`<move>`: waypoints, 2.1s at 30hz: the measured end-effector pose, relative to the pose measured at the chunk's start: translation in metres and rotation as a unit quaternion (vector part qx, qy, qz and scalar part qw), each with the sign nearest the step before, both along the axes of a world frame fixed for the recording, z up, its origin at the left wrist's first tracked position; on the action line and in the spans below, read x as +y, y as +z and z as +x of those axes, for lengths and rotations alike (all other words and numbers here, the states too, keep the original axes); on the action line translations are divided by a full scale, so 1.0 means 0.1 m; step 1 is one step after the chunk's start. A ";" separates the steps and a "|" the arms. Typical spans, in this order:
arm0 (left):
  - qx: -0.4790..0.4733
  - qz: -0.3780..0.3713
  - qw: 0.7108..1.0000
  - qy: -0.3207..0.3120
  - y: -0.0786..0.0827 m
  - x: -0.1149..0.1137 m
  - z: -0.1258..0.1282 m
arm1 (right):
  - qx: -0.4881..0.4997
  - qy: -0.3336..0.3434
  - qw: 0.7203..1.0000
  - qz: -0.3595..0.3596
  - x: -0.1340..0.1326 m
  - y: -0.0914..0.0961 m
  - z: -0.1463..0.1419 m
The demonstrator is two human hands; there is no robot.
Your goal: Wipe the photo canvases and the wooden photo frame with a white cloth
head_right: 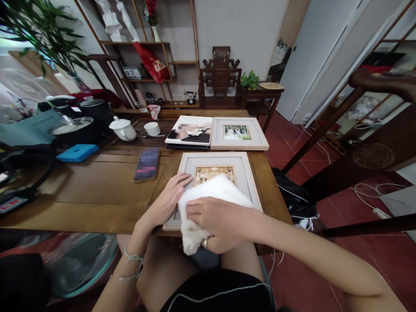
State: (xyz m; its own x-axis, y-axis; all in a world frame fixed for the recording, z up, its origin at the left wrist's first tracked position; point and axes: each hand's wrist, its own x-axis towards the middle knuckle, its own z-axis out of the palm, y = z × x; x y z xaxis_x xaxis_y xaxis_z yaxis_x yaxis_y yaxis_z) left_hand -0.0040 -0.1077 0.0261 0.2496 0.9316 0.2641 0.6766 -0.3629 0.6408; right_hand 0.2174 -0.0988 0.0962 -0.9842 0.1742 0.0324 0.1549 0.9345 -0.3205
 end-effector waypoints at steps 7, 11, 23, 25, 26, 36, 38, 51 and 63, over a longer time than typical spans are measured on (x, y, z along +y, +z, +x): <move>0.057 0.033 0.997 -0.038 -0.03 0.00 -0.03 | -0.058 -0.145 0.988 0.022 0.35 0.14 0.28; 0.068 0.031 0.997 -0.038 -0.04 -0.01 -0.05 | -0.066 -0.233 0.963 0.117 0.61 0.07 0.16; 0.059 0.047 0.996 -0.036 0.02 -0.01 -0.01 | 0.069 -0.088 0.989 0.101 1.05 -0.18 -0.50; 0.054 0.045 0.997 -0.041 0.02 0.00 -0.02 | 0.075 -0.076 0.990 0.091 1.16 -0.30 -0.47; 0.052 0.043 0.997 -0.043 0.01 0.00 -0.02 | 0.073 -0.078 0.990 0.095 1.19 -0.35 -0.42; 0.047 0.023 0.998 -0.048 0.01 0.01 -0.03 | -0.012 -0.190 0.970 0.148 1.13 -0.36 0.68; 0.039 0.021 0.998 -0.042 0.01 0.01 -0.03 | -0.028 -0.217 0.964 0.151 1.02 -0.27 0.84; 0.015 0.022 1.000 -0.011 0.01 0.07 0.01 | -0.043 -0.243 0.966 0.078 -0.14 0.10 0.67; 0.020 0.023 0.999 -0.014 0.02 0.08 0.01 | 0.027 -0.319 0.934 0.161 0.74 -0.28 0.78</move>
